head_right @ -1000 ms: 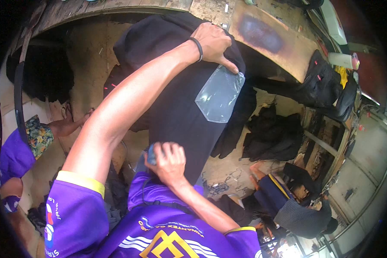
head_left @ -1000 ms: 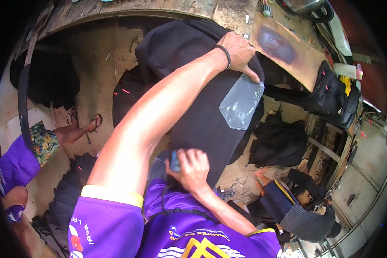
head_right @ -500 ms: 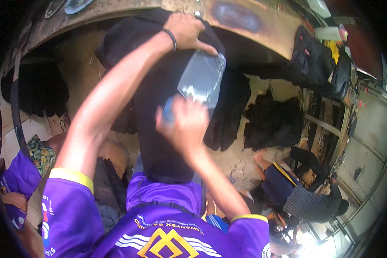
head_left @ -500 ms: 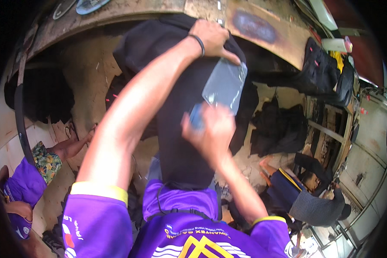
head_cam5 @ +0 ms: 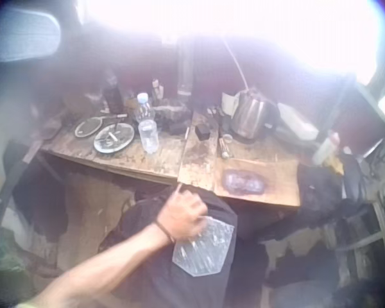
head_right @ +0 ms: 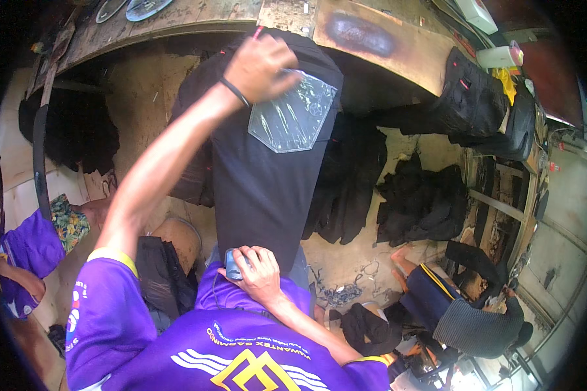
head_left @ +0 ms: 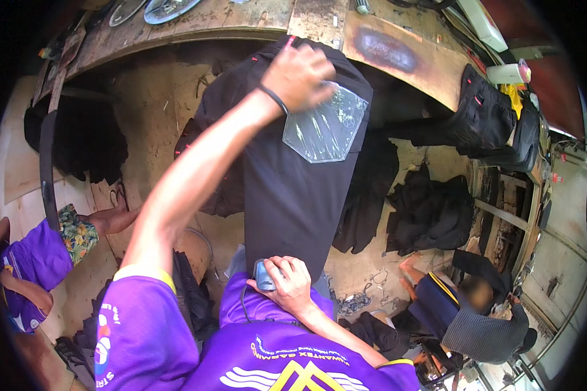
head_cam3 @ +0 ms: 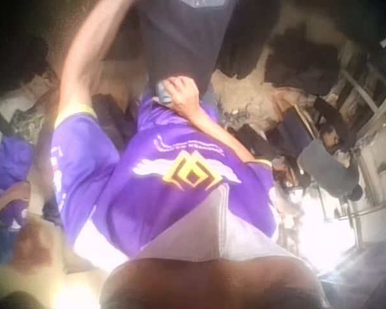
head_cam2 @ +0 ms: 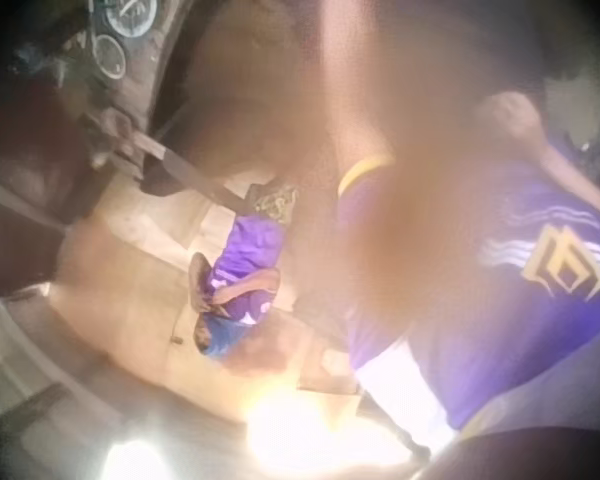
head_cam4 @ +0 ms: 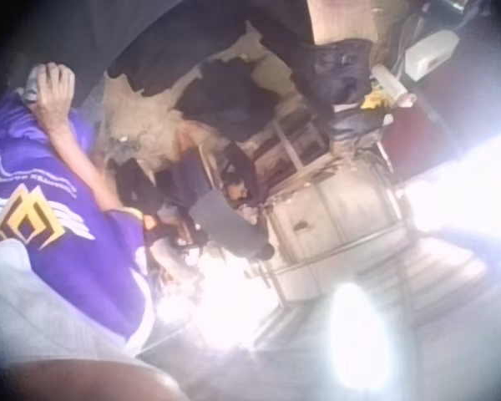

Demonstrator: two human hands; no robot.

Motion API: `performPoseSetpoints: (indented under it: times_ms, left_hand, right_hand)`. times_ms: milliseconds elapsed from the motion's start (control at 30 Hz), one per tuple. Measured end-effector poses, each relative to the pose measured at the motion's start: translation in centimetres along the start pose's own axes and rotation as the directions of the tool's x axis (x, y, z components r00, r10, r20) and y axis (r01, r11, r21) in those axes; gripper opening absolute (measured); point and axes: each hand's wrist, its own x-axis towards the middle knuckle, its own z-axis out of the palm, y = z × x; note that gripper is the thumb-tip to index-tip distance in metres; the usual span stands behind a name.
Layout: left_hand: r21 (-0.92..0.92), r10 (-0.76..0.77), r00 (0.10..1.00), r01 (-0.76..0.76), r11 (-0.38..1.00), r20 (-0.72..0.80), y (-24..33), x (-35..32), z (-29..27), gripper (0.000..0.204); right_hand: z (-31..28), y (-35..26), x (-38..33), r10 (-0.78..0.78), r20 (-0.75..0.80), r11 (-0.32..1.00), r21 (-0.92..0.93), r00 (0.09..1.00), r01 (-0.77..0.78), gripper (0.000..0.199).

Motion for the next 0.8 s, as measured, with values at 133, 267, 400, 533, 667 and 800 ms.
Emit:
performPoseSetpoints:
  times_ms: [133, 267, 400, 533, 667, 800]
  left_hand:
    - [0.022, -0.148, 0.988, 0.147, 0.989, 0.038, 4.6, -0.9, 2.2, 0.080]
    - [-0.010, -0.176, 0.919, 0.192, 0.981, 0.354, 3.8, 0.6, 2.1, 0.085]
    - [-0.027, -0.162, 0.919, 0.183, 0.983, 0.359, 2.8, 2.0, 2.3, 0.089]
    - [0.027, -0.202, 0.925, 0.204, 0.979, 0.321, 3.3, 1.9, 2.8, 0.089]
    - [0.010, -0.248, 0.918, 0.257, 0.966, 0.310, 3.6, 1.6, 2.7, 0.088]
    - [0.049, -0.262, 0.913, 0.260, 0.964, 0.313, 3.6, 1.9, 2.5, 0.088]
  right_hand:
    - [-0.5, 1.0, 0.2, 0.067, 0.125, 0.995, 0.066, 0.990, -0.075, 0.058]
    - [-4.4, 2.2, 6.9, -0.092, 0.215, 0.994, 0.074, 0.972, 0.078, 0.056]
    - [-6.5, 6.7, 18.5, -0.155, -0.087, 0.973, -0.188, 0.984, 0.137, 0.050]
    - [-4.7, 7.5, 19.8, 0.000, -0.224, 0.963, -0.261, 0.975, -0.060, 0.049]
    - [-4.4, 4.6, 13.7, -0.061, -0.061, 0.993, -0.103, 0.996, 0.055, 0.046]
    - [-7.0, 6.1, 15.4, -0.107, 0.048, 0.978, -0.176, 0.993, 0.114, 0.041]
